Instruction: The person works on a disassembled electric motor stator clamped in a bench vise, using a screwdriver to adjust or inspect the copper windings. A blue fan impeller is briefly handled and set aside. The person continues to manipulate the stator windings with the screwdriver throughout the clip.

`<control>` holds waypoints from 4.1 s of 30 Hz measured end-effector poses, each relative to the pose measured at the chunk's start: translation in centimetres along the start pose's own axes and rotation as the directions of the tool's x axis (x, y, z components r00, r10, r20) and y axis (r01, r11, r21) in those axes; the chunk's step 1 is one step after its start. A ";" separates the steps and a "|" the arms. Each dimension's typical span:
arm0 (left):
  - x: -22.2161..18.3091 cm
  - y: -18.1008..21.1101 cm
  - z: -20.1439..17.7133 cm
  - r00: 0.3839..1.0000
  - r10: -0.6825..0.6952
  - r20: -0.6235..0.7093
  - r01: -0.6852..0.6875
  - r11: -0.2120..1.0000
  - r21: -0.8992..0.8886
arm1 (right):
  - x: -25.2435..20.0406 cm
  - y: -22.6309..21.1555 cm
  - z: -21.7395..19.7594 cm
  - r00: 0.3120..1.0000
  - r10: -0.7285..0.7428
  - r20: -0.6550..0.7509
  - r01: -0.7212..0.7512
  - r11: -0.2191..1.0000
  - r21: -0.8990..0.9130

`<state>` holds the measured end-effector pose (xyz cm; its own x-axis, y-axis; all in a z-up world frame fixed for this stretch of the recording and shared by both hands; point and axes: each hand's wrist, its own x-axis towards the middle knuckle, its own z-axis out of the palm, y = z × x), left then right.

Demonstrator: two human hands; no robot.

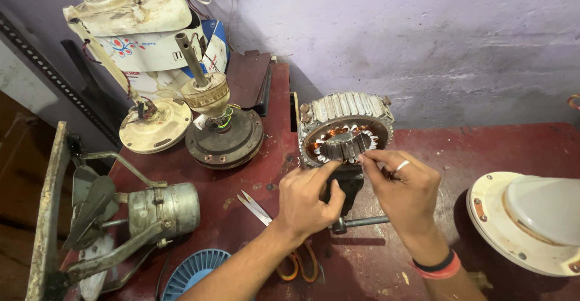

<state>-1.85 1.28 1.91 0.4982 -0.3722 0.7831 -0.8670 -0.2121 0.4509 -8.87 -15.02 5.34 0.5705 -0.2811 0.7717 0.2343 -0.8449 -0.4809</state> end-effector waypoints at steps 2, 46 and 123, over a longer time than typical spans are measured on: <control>0.0 -0.1 0.2 1.000 0.020 -0.004 -0.020 1.000 -0.002 | 0.2 0.1 0.6 1.000 0.008 -0.019 -0.008 1.000 -0.006; 0.4 -0.6 0.4 0.969 -0.213 0.123 0.210 0.977 0.043 | -1.9 -0.9 2.1 0.972 0.097 -0.212 -0.109 0.993 -0.046; 5.5 -15.6 6.6 0.602 -0.445 0.663 0.749 0.028 -0.662 | -4.2 -0.7 2.8 0.945 0.286 -0.160 -0.291 0.957 -0.008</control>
<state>14.45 -3.48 -3.64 0.6850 -0.7284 -0.0130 0.3498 0.3132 0.8829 -9.23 -12.03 1.29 0.4799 -0.5804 0.6579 0.0514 -0.7300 -0.6815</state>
